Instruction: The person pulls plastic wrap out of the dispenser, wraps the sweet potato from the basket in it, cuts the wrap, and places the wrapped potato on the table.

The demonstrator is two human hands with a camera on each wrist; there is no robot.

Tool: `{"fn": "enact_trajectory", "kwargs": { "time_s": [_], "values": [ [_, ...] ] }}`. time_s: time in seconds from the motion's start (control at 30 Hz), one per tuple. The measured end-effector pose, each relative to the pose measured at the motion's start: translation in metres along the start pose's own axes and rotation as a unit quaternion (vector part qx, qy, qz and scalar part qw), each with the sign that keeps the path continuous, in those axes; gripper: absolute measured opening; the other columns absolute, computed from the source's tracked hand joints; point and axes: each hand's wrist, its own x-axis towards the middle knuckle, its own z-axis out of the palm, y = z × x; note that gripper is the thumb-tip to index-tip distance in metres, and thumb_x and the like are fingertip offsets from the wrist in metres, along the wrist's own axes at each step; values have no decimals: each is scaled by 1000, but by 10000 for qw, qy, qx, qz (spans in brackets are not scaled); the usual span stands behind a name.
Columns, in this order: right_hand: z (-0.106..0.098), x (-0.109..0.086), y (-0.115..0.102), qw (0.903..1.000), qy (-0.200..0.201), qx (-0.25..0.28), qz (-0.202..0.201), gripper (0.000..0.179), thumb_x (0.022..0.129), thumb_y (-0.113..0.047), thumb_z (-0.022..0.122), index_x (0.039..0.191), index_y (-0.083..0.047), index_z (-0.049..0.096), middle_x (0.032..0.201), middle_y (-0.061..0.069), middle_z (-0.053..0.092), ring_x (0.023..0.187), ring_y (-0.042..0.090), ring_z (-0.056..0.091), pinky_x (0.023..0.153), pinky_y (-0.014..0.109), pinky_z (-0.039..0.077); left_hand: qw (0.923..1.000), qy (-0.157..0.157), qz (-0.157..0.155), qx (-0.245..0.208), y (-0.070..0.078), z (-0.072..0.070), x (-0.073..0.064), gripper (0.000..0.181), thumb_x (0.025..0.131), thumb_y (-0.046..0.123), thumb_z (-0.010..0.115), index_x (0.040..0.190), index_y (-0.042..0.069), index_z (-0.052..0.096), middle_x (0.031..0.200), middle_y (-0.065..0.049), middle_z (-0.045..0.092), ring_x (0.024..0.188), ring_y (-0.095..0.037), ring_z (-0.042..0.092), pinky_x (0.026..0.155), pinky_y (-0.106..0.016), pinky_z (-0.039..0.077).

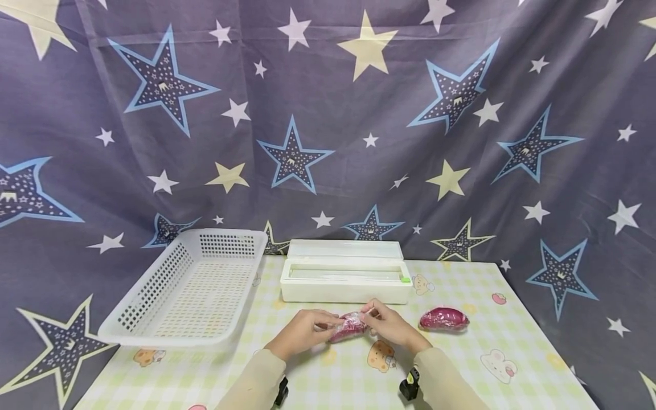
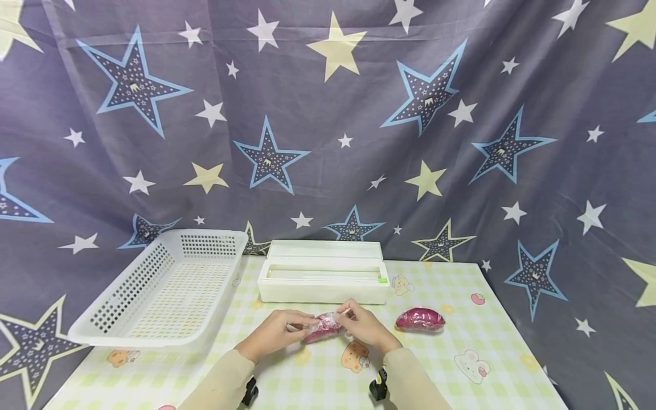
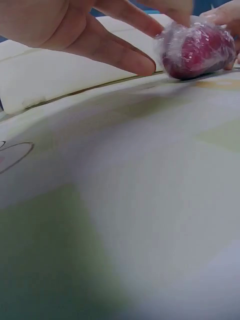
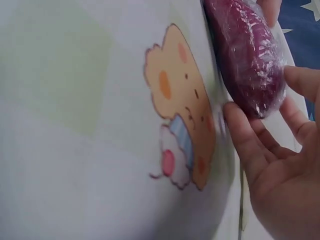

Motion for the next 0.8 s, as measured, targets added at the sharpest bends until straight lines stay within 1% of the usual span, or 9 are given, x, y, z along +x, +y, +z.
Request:
{"fn": "enact_trajectory", "kwargs": {
  "time_s": [0.1,0.2,0.3,0.4,0.47,0.53,0.63,0.73,0.8],
  "values": [
    [0,-1,-1,10000,-52,26,-10,25,104,-37,54,117,-15,53,103,11,58,85,26,63,73,40,54,9997,-173,-158,-79,-1,0,1,39,88,13,78,126,21,72,129,-1,66,101,-10,67,82,-20,55],
    [1,-1,-1,9999,-93,60,-115,23,105,-34,53,119,-15,54,109,11,59,92,25,64,76,40,56,9994,-266,-221,-70,-3,0,1,45,88,9,78,130,21,69,131,1,64,100,-9,67,82,-19,54],
    [1,-1,0,9996,-36,-51,-282,27,106,-33,53,125,-15,55,122,11,59,102,25,63,80,41,56,9993,-314,-175,-36,-4,0,1,46,89,7,76,132,21,67,133,2,64,102,-9,67,84,-20,54],
    [-1,-1,-1,9983,4,-189,-548,29,105,-29,56,130,-13,56,130,12,58,107,28,61,84,45,54,9993,-352,-123,7,-3,-1,2,46,90,6,75,133,21,67,133,2,63,104,-10,66,84,-21,54],
    [-3,0,-3,9963,-45,-334,-791,28,104,-24,57,130,-14,59,132,10,58,110,29,60,88,46,52,9992,-365,-164,15,-2,-2,3,46,90,5,74,133,21,67,133,2,63,105,-11,66,84,-21,54],
    [-4,-1,-6,9937,-216,-459,-1004,27,105,-18,55,130,-15,62,132,5,59,115,29,58,93,46,50,9991,-380,-210,-6,-1,-2,3,46,90,4,74,132,21,67,134,1,63,104,-11,66,84,-20,54],
    [-4,-2,-7,9908,-527,-550,-1117,30,105,-15,52,134,-16,62,136,3,58,123,29,54,98,46,47,9986,-418,-315,-11,-1,-2,3,46,91,3,72,133,20,67,135,-2,62,104,-14,67,84,-20,54],
    [-4,-3,-5,9898,-818,-460,-1069,42,101,-9,60,142,-14,56,144,5,53,130,31,49,102,49,46,9980,-502,-383,26,-2,-1,2,52,90,4,74,137,21,63,137,-5,61,106,-20,67,86,-24,55],
    [-4,-3,-5,9895,-881,-483,-1037,52,95,-5,67,145,-15,54,147,5,50,134,32,45,105,51,43,9975,-544,-438,109,-1,-1,2,58,87,4,77,140,23,61,137,-6,61,107,-20,67,86,-25,55]
  ]
}}
